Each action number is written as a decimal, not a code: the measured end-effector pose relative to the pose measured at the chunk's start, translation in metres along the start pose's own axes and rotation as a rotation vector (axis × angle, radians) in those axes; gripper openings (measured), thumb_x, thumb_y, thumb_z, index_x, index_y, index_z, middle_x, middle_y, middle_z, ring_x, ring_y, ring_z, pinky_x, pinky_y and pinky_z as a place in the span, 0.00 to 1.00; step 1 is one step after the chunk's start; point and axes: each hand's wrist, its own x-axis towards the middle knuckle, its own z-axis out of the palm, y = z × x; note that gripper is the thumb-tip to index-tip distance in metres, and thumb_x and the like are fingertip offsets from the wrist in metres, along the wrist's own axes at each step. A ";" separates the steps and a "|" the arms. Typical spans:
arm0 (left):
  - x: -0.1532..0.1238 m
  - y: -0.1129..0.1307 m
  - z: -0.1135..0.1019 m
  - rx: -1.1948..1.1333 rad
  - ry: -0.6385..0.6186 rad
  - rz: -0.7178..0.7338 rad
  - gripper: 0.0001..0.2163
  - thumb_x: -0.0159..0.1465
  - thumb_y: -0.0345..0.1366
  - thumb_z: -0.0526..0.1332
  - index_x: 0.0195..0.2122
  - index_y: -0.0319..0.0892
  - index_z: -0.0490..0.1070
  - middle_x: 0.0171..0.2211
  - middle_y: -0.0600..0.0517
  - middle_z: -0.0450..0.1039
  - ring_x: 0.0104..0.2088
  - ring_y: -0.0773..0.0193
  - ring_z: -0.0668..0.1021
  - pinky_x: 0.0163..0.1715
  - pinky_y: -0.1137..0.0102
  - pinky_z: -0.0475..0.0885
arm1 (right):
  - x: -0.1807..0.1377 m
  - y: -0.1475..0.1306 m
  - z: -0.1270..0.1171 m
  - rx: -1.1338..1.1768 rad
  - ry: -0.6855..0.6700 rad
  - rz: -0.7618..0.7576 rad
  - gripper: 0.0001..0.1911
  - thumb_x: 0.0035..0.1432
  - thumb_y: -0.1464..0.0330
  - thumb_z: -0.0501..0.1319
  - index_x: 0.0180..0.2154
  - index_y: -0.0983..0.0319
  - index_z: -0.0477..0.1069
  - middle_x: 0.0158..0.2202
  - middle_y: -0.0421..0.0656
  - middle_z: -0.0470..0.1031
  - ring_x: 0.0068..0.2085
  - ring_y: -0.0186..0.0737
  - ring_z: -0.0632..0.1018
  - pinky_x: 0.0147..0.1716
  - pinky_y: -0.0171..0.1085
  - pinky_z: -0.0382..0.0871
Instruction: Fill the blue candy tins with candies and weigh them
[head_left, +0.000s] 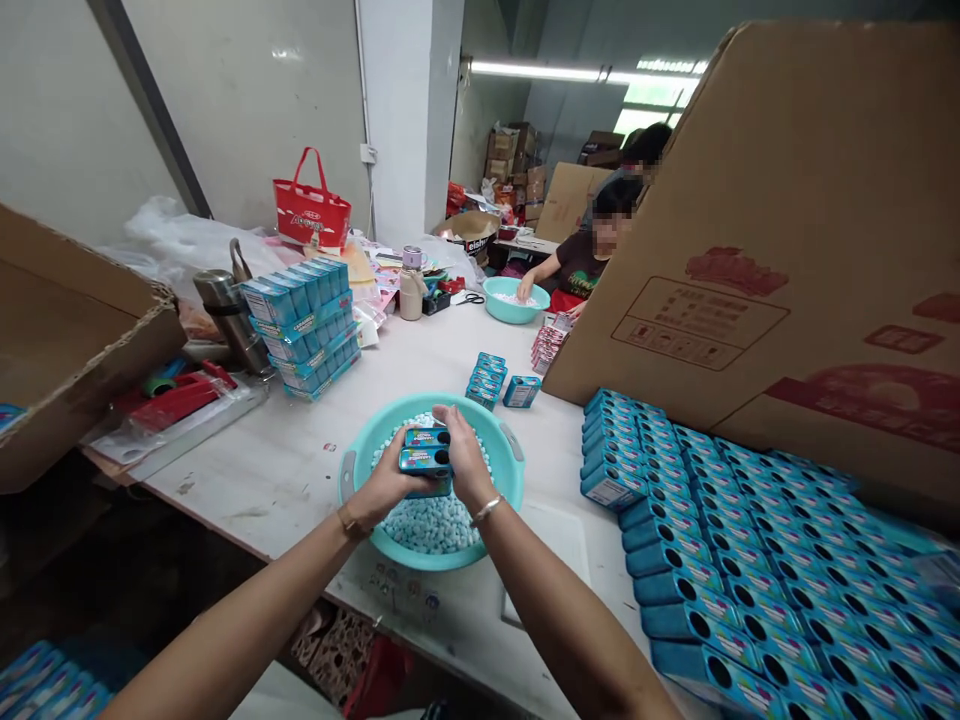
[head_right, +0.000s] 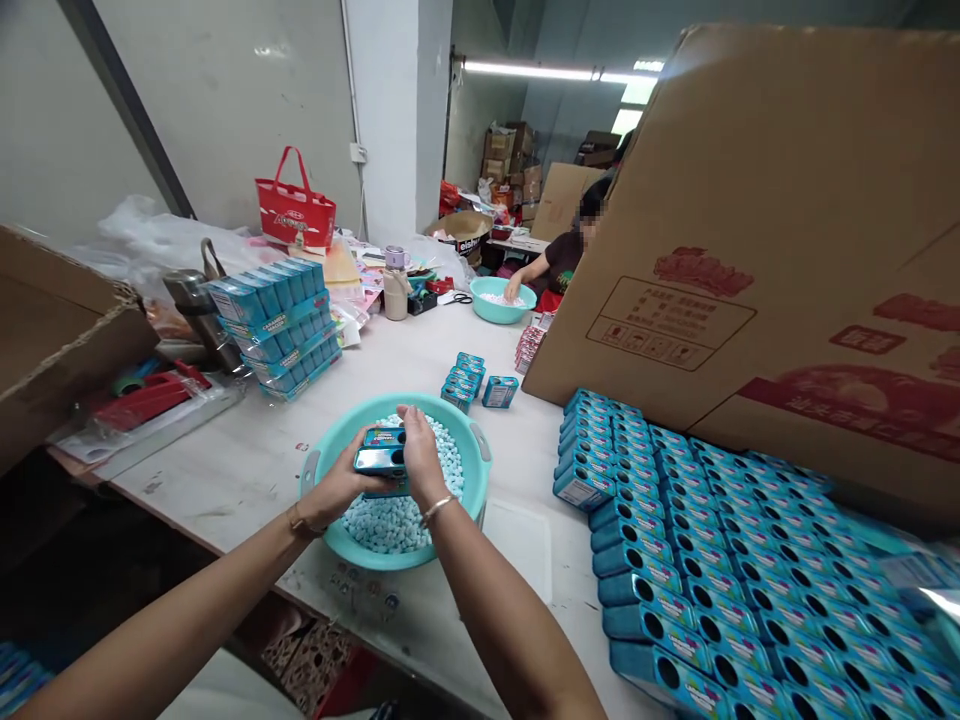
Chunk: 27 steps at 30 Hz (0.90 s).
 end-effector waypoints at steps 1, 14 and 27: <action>-0.004 0.000 -0.001 -0.001 -0.014 -0.014 0.42 0.41 0.31 0.74 0.57 0.44 0.59 0.49 0.47 0.72 0.48 0.50 0.76 0.48 0.59 0.72 | -0.002 0.000 -0.003 0.017 -0.045 0.039 0.28 0.57 0.45 0.55 0.44 0.59 0.75 0.47 0.46 0.78 0.51 0.46 0.75 0.49 0.41 0.67; -0.053 0.011 -0.028 0.020 -0.227 0.315 0.38 0.47 0.35 0.75 0.58 0.45 0.60 0.61 0.41 0.61 0.65 0.43 0.60 0.62 0.56 0.60 | -0.021 0.032 -0.082 -1.439 -0.656 -0.110 0.33 0.56 0.53 0.61 0.59 0.60 0.62 0.57 0.55 0.66 0.55 0.58 0.68 0.49 0.50 0.65; -0.029 0.008 -0.030 0.055 0.006 0.010 0.39 0.45 0.33 0.74 0.57 0.45 0.58 0.51 0.47 0.72 0.52 0.51 0.75 0.53 0.59 0.70 | 0.005 0.034 -0.066 -0.469 -0.247 0.277 0.09 0.56 0.61 0.61 0.30 0.59 0.67 0.26 0.38 0.68 0.24 0.34 0.67 0.24 0.33 0.57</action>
